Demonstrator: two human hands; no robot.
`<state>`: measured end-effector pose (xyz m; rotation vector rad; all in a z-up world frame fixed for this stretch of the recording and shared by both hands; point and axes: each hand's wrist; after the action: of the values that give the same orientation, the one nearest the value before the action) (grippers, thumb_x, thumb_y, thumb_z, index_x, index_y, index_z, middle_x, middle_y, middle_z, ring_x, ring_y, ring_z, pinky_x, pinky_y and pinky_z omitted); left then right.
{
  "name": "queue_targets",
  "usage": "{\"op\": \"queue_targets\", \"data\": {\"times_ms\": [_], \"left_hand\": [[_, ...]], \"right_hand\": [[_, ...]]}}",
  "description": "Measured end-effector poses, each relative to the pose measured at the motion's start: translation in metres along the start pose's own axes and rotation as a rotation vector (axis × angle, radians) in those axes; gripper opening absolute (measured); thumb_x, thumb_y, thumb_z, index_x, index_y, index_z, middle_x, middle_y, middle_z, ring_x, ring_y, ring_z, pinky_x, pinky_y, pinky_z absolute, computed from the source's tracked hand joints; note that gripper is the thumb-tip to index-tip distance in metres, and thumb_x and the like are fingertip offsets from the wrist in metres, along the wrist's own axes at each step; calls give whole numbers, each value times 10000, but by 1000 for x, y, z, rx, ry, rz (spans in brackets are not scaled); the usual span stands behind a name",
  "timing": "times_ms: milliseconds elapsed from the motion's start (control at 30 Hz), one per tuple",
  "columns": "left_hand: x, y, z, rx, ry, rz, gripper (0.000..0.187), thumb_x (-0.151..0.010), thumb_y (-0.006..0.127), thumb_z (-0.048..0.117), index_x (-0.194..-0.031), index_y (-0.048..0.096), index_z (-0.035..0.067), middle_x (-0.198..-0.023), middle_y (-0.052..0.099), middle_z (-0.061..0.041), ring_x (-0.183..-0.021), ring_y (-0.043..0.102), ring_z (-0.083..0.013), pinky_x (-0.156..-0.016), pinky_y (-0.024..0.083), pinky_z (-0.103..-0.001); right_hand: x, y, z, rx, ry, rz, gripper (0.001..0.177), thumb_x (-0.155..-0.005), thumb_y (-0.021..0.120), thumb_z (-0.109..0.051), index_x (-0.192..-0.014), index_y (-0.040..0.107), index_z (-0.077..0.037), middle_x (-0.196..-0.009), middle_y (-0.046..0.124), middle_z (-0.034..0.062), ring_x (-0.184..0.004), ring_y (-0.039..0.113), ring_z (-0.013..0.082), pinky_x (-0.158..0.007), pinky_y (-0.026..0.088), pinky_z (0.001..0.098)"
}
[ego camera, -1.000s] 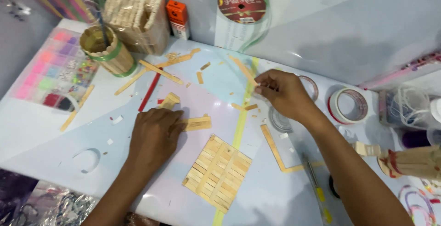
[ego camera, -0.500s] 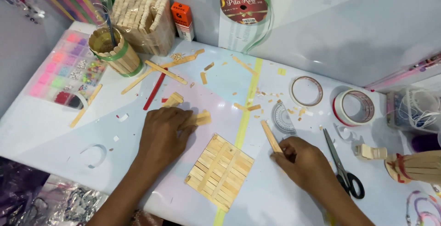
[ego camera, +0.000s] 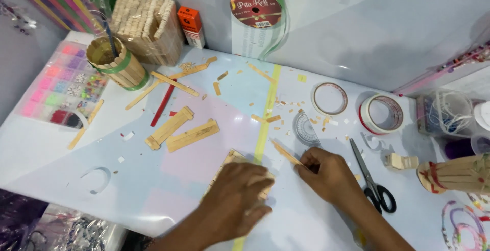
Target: Assembling a miniature structure by gluing and positioning popsicle sticks on a craft table.
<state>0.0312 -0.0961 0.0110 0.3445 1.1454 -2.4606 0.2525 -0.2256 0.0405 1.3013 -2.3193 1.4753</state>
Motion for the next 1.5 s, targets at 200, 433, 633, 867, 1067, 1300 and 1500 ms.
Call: {"op": "queue_targets", "data": {"times_ms": [200, 433, 633, 867, 1067, 1300, 1500], "left_hand": [[-5, 9, 6, -99, 143, -71, 356, -905, 602, 123, -1235, 653, -1, -1351, 613, -237, -1247, 542, -444, -1016, 389, -569], [17, -17, -18, -149, 20, -123, 495, -716, 660, 36, -1204, 714, 94, -1295, 689, -96, -1248, 590, -364, -1010, 413, -530], [-6, -35, -23, -23, -194, 17, 295, -827, 742, 192, -1119, 778, 169, -1035, 801, 11, -913, 733, -205, -841, 519, -385], [-80, -9, -33, 723, -654, 286, 302, -894, 795, 301, -1041, 770, 39, -886, 716, -98, -746, 709, -192, -642, 569, -301], [-84, -9, -32, 730, -569, 366, 299, -947, 755, 190, -724, 688, 2, -700, 570, -66, -691, 547, -119, -619, 494, -252], [-78, -7, -38, 692, -584, 367, 276, -923, 793, 223, -746, 685, 40, -688, 568, -31, -708, 514, -100, -633, 467, -252], [-77, -13, -34, 712, -581, 365, 222, -869, 789, 171, -751, 671, 24, -657, 580, -63, -693, 540, -130, -596, 465, -257]], "right_hand": [[-21, -29, 14, -461, -197, 84, 91, -880, 813, -57, -804, 762, -60, -694, 665, -13, -627, 534, 73, -577, 427, 232], [-33, -48, 10, -719, -277, 107, 103, -892, 766, -64, -976, 769, -4, -807, 711, 41, -680, 560, 110, -632, 445, 237], [-33, -18, -16, -817, -306, 25, 84, -876, 788, -70, -939, 765, -19, -800, 721, 42, -685, 595, 110, -612, 481, 243], [-27, 12, -58, -783, -505, -33, 155, -871, 791, -18, -1002, 779, 64, -741, 710, 117, -644, 621, 144, -582, 522, 253], [-35, 26, -50, -643, -610, 54, 151, -868, 815, -44, -1004, 800, 20, -726, 761, 125, -650, 658, 126, -601, 556, 261], [-32, 22, -50, -622, -550, -21, 124, -907, 720, 13, -995, 800, 48, -696, 721, 141, -671, 623, 162, -575, 564, 280], [-40, 32, -40, -693, -465, -121, 148, -839, 801, 0, -950, 742, 78, -732, 667, 132, -724, 618, 180, -604, 572, 285]]}}
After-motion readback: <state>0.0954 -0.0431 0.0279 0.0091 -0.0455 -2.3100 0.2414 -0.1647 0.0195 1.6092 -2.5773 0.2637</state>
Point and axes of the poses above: each hand's wrist, its own x-axis away from the middle knuckle, its own y-axis out of the palm, z = x × y
